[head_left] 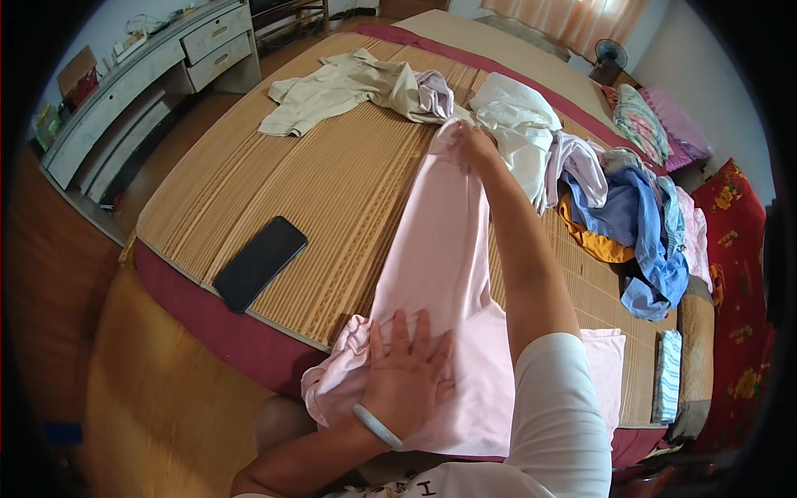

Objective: The recorder is folding several items of laundry on a bed covered with cardboard.

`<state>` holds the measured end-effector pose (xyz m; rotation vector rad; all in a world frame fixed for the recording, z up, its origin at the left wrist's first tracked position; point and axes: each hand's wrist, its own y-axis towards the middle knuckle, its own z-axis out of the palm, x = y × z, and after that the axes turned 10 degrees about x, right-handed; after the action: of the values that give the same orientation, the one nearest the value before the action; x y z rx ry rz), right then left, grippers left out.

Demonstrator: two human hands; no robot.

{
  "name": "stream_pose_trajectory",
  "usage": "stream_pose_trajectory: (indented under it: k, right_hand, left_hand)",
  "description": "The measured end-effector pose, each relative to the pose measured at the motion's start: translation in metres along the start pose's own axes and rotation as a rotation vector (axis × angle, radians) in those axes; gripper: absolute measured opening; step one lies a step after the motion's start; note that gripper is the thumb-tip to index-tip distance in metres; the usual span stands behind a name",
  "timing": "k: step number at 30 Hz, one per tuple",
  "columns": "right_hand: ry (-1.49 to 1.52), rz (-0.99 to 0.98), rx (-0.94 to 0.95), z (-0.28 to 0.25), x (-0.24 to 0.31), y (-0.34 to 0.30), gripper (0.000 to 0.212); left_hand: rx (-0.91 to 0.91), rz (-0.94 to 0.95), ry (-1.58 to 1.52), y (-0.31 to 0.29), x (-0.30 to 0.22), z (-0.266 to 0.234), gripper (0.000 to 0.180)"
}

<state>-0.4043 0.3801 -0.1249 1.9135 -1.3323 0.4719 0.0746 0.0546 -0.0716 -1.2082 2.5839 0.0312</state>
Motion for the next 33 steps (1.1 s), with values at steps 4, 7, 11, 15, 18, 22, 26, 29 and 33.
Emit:
stream_pose_trajectory:
  k: [4, 7, 11, 15, 18, 22, 26, 29, 33]
  right_hand:
    - [-0.508, 0.169, 0.221, 0.123, 0.134, -0.021, 0.041]
    - [-0.340, 0.193, 0.139, 0.090, 0.156, -0.028, 0.035]
    - [-0.220, 0.177, -0.105, 0.059, 0.150, -0.017, 0.034]
    - [-0.147, 0.296, 0.066, 0.038, 0.166, 0.000, 0.037]
    - [-0.069, 0.316, 0.277, 0.023, 0.179, 0.007, 0.035]
    - [0.203, 0.453, 0.277, -0.001, 0.209, 0.012, 0.028]
    - [-0.210, 0.288, 0.003, -0.022, 0.213, 0.014, 0.033]
    - [-0.329, 0.004, -0.050, -0.028, 0.207, 0.014, 0.037]
    - [-0.430, -0.041, 0.013, -0.017, 0.219, 0.012, 0.036]
  left_hand:
    - [0.077, -0.210, -0.005, -0.027, 0.023, 0.005, 0.067]
    - [0.054, -0.184, -0.014, -0.024, 0.019, 0.005, 0.067]
    - [0.024, -0.148, -0.010, -0.017, 0.015, 0.004, 0.067]
    - [0.020, -0.152, 0.005, -0.019, 0.019, 0.003, 0.069]
    - [-0.030, -0.148, -0.026, -0.015, 0.027, 0.007, 0.075]
    - [-0.173, -0.262, -0.064, -0.012, 0.036, 0.007, 0.083]
    - [-0.128, -0.313, -0.032, -0.011, 0.034, -0.001, 0.083]
    - [-0.131, -0.315, -0.019, -0.010, 0.032, -0.001, 0.081]
    - [-0.169, -0.312, -0.027, -0.012, 0.036, 0.002, 0.078]
